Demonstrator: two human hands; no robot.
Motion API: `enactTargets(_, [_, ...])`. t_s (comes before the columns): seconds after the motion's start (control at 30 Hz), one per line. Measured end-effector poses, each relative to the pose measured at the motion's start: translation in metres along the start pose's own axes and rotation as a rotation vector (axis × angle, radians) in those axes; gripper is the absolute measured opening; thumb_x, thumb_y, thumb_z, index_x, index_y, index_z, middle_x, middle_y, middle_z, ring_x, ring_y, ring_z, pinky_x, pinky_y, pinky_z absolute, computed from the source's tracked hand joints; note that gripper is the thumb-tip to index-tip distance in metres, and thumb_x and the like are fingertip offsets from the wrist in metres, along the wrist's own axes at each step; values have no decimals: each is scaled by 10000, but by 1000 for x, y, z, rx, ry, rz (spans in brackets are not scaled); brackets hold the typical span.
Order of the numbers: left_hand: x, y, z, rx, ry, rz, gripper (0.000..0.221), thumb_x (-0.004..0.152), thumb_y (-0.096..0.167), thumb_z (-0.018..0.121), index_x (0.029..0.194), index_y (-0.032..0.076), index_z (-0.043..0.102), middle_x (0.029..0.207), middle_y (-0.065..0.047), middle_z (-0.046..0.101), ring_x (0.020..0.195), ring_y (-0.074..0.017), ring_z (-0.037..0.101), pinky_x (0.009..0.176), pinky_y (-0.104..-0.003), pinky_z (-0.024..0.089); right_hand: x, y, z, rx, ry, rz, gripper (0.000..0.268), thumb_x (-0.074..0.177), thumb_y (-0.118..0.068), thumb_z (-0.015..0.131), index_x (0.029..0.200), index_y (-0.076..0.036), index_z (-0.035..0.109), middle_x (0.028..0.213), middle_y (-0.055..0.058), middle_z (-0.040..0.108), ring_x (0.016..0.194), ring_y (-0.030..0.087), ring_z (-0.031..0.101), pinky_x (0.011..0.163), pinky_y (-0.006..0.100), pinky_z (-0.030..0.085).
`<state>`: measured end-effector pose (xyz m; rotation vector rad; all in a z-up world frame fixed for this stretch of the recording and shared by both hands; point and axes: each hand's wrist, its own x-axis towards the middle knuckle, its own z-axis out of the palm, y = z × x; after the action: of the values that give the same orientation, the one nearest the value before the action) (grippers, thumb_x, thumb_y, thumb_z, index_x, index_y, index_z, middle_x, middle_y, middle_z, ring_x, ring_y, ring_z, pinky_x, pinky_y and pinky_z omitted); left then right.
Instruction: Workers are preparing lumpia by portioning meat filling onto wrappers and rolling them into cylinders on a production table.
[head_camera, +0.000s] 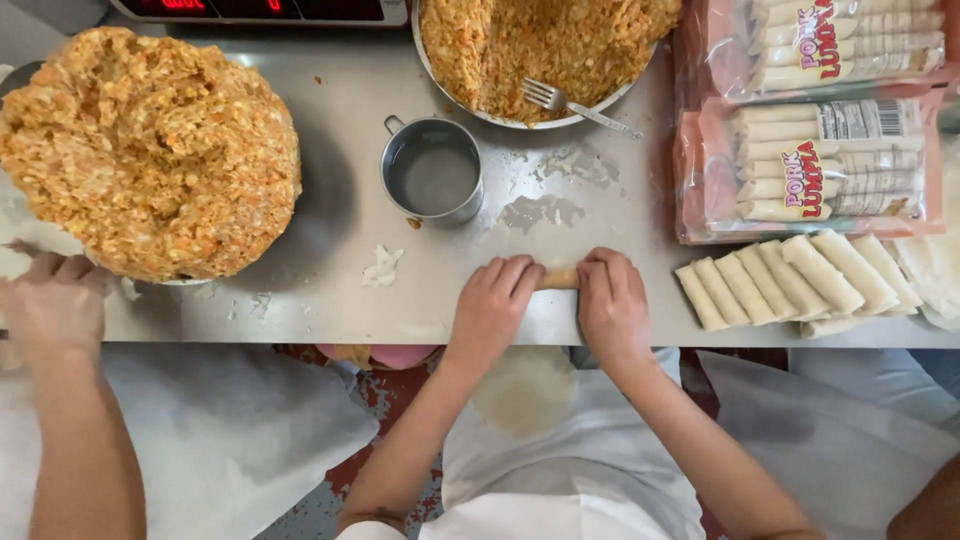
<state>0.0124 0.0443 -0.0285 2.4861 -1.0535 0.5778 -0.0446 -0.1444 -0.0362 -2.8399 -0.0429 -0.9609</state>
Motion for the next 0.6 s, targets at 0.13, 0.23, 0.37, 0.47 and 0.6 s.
enactTargets(0.13, [16, 6, -41, 109, 2, -86, 225, 1059, 182, 571, 1260, 121, 651, 1247, -91, 639, 1146, -259, 612, 975, -420, 489, 23, 9, -30, 126, -37, -5, 115, 1036, -103, 678, 926, -74, 662, 1054, 55, 624, 867, 263, 635, 752, 385, 513])
enactTargets(0.23, [6, 12, -63, 130, 8, -411, 493, 1073, 421, 578, 1455, 109, 561, 1264, -166, 578, 1131, -348, 588, 938, -449, 474, 34, 24, -61, 351, -234, 186, 287, 905, -181, 830, 1104, -85, 647, 1238, 151, 575, 1097, 429, 626, 943, 499, 513])
enactTargets(0.37, [-9, 21, -67, 184, -153, -622, 426, 985, 559, 638, 1135, 168, 560, 735, -3, 698, 626, -178, 717, 617, -314, 576, 12, 27, -54, 145, -283, 319, 398, 1024, -425, 766, 966, -75, 586, 1053, 110, 574, 929, 363, 675, 835, 425, 552])
enactTargets(0.47, [0, 33, -67, 66, -130, -624, 228, 1061, 373, 626, 1038, 172, 521, 706, -6, 679, 603, -182, 715, 589, -301, 577, 24, 8, -63, 275, -319, 455, 318, 1042, -359, 753, 1039, -124, 540, 893, 83, 667, 792, 343, 715, 744, 427, 566])
enactTargets(0.6, [17, 46, -53, -12, 283, -472, 175, 959, 63, 704, 1107, 113, 625, 918, -31, 720, 787, -168, 750, 736, -235, 616, 35, -22, -71, 421, -180, 597, 470, 915, -118, 838, 1249, -156, 509, 1064, 171, 772, 877, 357, 759, 762, 425, 606])
